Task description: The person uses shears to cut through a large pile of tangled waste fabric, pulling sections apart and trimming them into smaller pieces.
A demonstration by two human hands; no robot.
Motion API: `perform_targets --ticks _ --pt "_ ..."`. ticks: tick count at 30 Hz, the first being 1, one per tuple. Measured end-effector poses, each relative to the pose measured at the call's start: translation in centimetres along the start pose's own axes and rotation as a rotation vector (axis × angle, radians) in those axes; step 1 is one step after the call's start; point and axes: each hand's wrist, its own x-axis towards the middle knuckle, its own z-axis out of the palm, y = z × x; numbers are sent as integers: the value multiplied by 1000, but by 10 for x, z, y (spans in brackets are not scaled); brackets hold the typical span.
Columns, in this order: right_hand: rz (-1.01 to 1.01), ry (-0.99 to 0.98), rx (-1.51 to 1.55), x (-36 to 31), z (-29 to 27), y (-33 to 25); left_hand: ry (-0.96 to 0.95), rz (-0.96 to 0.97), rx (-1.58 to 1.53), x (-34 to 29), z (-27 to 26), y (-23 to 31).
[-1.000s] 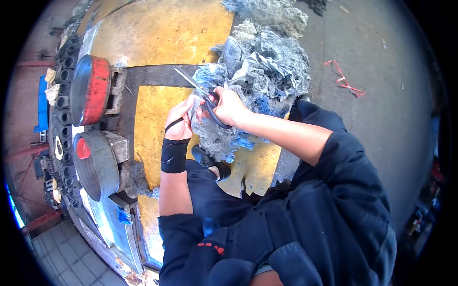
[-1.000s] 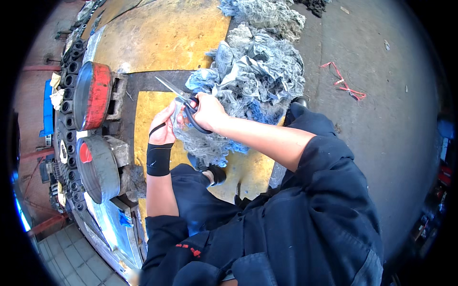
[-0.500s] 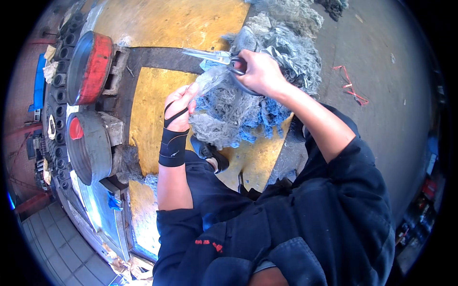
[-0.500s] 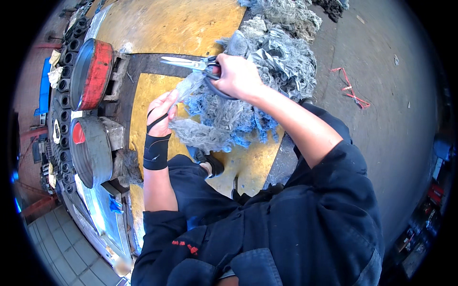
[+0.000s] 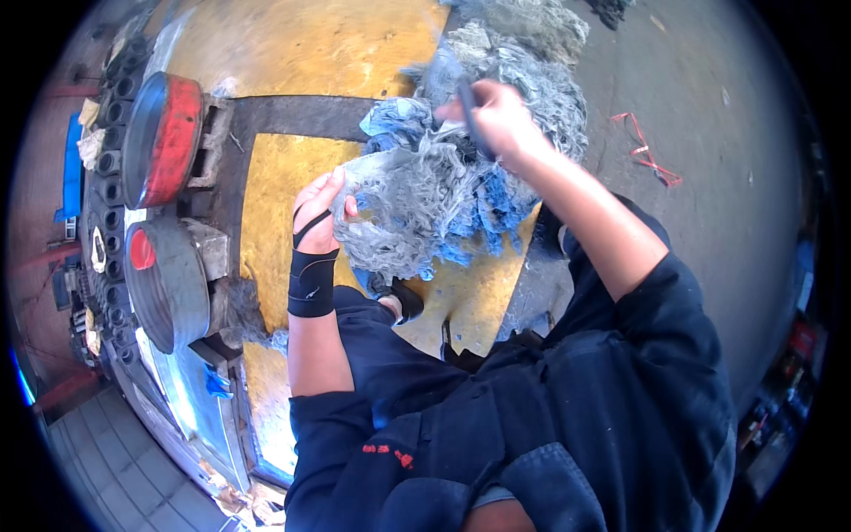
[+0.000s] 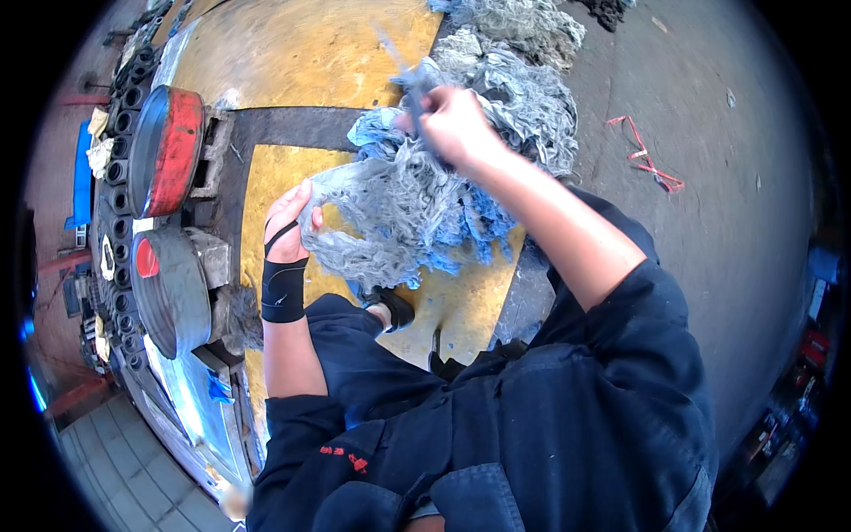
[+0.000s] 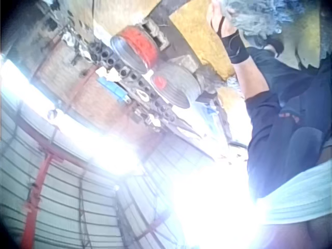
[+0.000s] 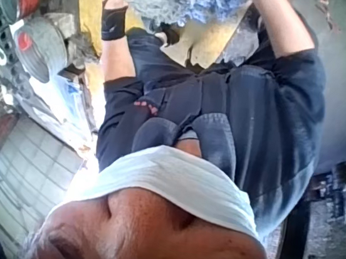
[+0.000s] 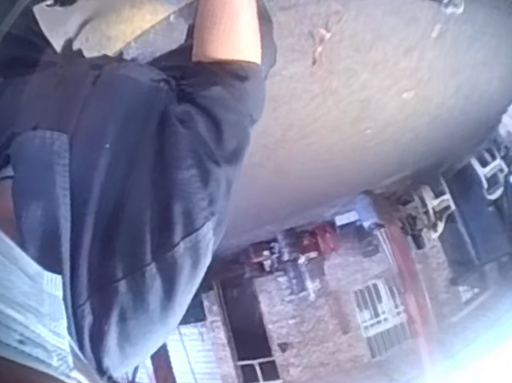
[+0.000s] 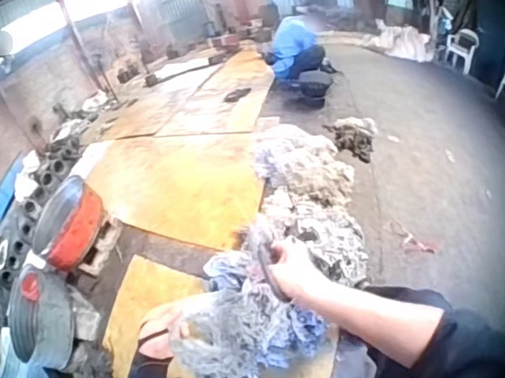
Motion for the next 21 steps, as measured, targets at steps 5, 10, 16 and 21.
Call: perform_targets --ticks 5,10,16,21 --pt "-135 -333 294 -18 55 31 -143 -90 -178 8 15 -4" --pt "-140 -263 113 -32 60 20 -235 -104 -324 6 28 0" --pt "-222 -207 30 -23 63 27 -207 -55 -264 8 41 3" --pt "-243 -213 -31 -7 48 25 -150 48 63 8 30 -3"
